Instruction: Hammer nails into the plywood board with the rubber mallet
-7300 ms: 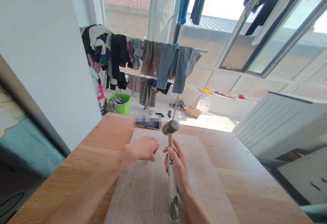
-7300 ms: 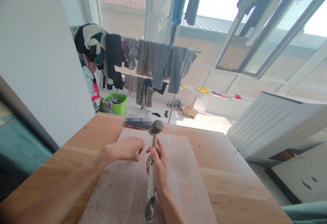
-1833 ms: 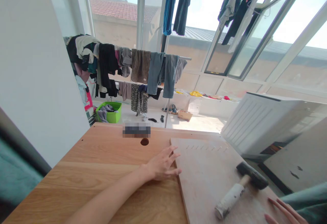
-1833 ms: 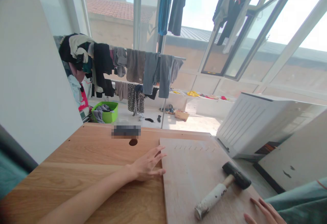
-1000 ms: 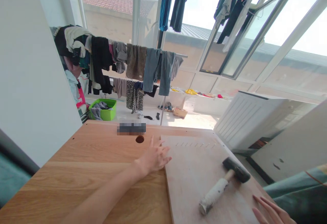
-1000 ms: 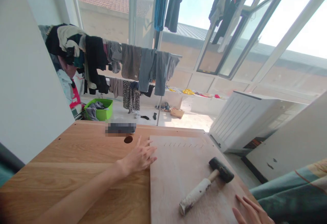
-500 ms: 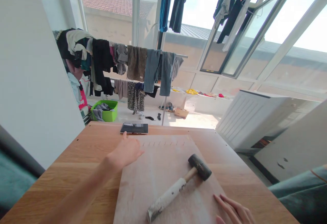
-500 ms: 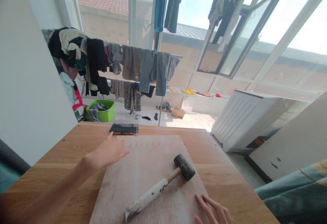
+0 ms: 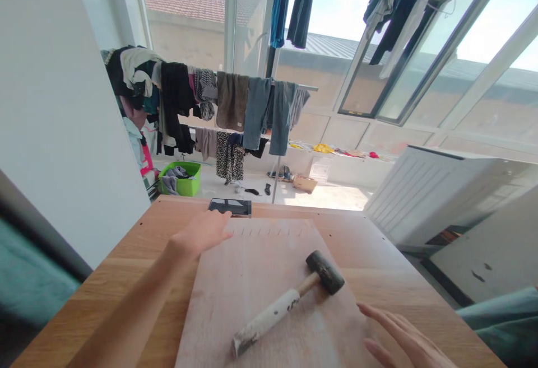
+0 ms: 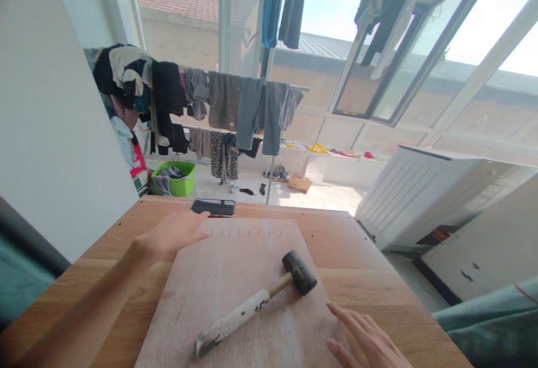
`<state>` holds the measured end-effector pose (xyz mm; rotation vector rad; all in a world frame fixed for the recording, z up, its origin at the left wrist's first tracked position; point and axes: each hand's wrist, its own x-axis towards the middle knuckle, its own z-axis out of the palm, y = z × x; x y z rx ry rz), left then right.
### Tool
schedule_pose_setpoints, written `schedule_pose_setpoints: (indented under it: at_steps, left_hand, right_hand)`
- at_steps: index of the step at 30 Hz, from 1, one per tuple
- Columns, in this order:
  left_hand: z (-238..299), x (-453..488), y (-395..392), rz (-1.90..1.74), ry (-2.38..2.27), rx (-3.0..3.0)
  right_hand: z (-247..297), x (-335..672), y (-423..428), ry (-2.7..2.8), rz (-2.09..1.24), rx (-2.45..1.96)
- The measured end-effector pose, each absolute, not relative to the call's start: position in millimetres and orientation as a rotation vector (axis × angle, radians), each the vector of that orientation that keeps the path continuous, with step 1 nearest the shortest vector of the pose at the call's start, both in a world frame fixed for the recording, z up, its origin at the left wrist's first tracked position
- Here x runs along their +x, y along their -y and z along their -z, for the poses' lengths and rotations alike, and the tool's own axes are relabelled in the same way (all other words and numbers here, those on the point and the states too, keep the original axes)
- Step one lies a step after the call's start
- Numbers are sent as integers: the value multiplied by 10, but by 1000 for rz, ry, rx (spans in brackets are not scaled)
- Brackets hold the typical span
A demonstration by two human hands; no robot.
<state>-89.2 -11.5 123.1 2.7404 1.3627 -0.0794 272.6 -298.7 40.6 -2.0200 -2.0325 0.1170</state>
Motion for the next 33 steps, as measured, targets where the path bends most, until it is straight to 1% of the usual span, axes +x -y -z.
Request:
schedule_pose_setpoints:
  at_steps: [3,6,8,10,13,16,23,28,33]
  left_hand:
    - [-1351,-854,-12,-122,-1341,2610]
    - [-1342,-769,-86,-323,-1280,2524]
    - [-1266,-710,-95,-368,-1233,2550]
    - [-1170,-670,-88,-323,-1189,2594]
    - [-1054,-669,-83,-218,-1177,2619]
    - [-1004,-726,-103,-163,-1181,2608]
    - [-986,-780,-120,-54,-1160,2630]
    - [-938,-714,-99,21,-1148,2613]
    - [-858,-696,-139,-2,-1120,2631]
  right_hand:
    - [-871,2621,2577,1917,-187,-2093]
    - [-1263,2398,2034,1882,-179,-1976]
    - [-1434,2246,1683,1876,-204,-1911]
    - [-1506,2138,1378,1857,-253,-1879]
    - [-1429,2090,1029,1802,-223,-1845]
    - [-1221,2148,824,1792,-189,-1881]
    - [-806,2339,738,1890,-334,-2016]
    - [-703,2387,717,1891,-397,-2064]
    - [-706,2378,693,1901,-446,-2091]
